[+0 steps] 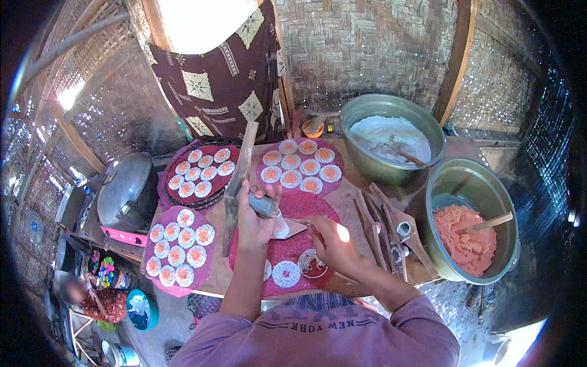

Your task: The person uses a wooden mold and a cylindrical tool to shape white rice into round discs, then places a pink filling in the center of each disc. The finished pieces are arranged on pink mats on the table.

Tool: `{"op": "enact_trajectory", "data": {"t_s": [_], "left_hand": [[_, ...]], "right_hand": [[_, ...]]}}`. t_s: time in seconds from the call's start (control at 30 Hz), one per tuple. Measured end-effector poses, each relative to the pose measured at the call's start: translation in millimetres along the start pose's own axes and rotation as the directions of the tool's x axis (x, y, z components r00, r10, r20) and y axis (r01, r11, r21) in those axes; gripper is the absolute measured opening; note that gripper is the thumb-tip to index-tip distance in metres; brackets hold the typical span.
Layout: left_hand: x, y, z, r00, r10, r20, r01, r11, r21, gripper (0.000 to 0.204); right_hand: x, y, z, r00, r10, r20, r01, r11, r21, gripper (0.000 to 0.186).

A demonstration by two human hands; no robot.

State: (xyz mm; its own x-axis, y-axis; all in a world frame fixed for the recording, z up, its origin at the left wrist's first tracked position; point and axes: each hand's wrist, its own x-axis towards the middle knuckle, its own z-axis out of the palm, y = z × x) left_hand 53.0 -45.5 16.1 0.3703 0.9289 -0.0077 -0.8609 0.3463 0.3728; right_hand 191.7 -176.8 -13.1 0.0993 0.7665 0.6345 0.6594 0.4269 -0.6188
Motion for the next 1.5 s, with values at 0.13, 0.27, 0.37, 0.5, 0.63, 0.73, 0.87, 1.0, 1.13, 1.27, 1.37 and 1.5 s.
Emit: {"op": "enact_trajectory", "data": {"t_s": [0.13, 0.27, 0.37, 0.5, 0.63, 0.73, 0.87, 1.0, 1.13, 1.27, 1.37, 1.5], "left_hand": [[-5, 3, 5, 0.990, -0.140, 0.027, 0.142, 0.983, -0.116, 0.034], [-14, 0, 12, 0.961, -0.272, 0.045, 0.276, 0.940, -0.200, 0.034], [-18, 0, 17, 0.952, -0.301, 0.048, 0.304, 0.927, -0.219, 0.033], [-21, -1, 21, 0.951, -0.307, 0.038, 0.308, 0.923, -0.230, 0.032], [-22, -3, 22, 0.952, -0.303, 0.043, 0.305, 0.927, -0.216, 0.031], [-22, -4, 22, 0.952, -0.303, 0.040, 0.304, 0.930, -0.208, 0.031], [-21, -5, 22, 0.955, -0.294, 0.040, 0.296, 0.935, -0.195, 0.032], [-20, -5, 21, 0.955, -0.295, 0.044, 0.298, 0.937, -0.184, 0.032], [-20, -6, 22, 0.959, -0.282, 0.024, 0.282, 0.941, -0.185, 0.032], [-20, -6, 22, 0.959, -0.283, 0.023, 0.282, 0.941, -0.185, 0.031], [-20, -6, 22, 0.959, -0.282, 0.023, 0.281, 0.941, -0.190, 0.031], [-19, -6, 21, 0.958, -0.286, 0.022, 0.285, 0.936, -0.206, 0.031]], "right_hand": [[8, -17, -7, 0.998, 0.024, 0.050, -0.026, 0.998, 0.053, 0.043], [12, -31, -8, 1.000, -0.018, -0.001, 0.018, 1.000, 0.023, 0.049], [14, -34, -8, 1.000, -0.005, 0.024, 0.005, 1.000, 0.000, 0.051], [14, -32, -5, 1.000, -0.028, -0.005, 0.028, 0.999, 0.028, 0.053], [13, -31, -5, 0.999, -0.034, -0.003, 0.034, 0.999, 0.023, 0.054], [13, -30, -5, 0.999, -0.035, -0.001, 0.035, 0.999, 0.008, 0.054], [12, -30, -6, 0.999, -0.036, -0.005, 0.036, 0.999, 0.003, 0.054], [11, -29, -7, 1.000, -0.017, 0.014, 0.017, 1.000, -0.024, 0.054], [11, -28, -7, 0.999, -0.033, 0.008, 0.033, 0.999, -0.026, 0.054], [11, -29, -7, 1.000, -0.016, 0.017, 0.017, 0.999, -0.038, 0.055], [11, -30, -8, 1.000, -0.018, -0.001, 0.018, 1.000, -0.025, 0.055], [11, -31, -10, 1.000, -0.012, 0.002, 0.013, 1.000, -0.029, 0.054]]}}
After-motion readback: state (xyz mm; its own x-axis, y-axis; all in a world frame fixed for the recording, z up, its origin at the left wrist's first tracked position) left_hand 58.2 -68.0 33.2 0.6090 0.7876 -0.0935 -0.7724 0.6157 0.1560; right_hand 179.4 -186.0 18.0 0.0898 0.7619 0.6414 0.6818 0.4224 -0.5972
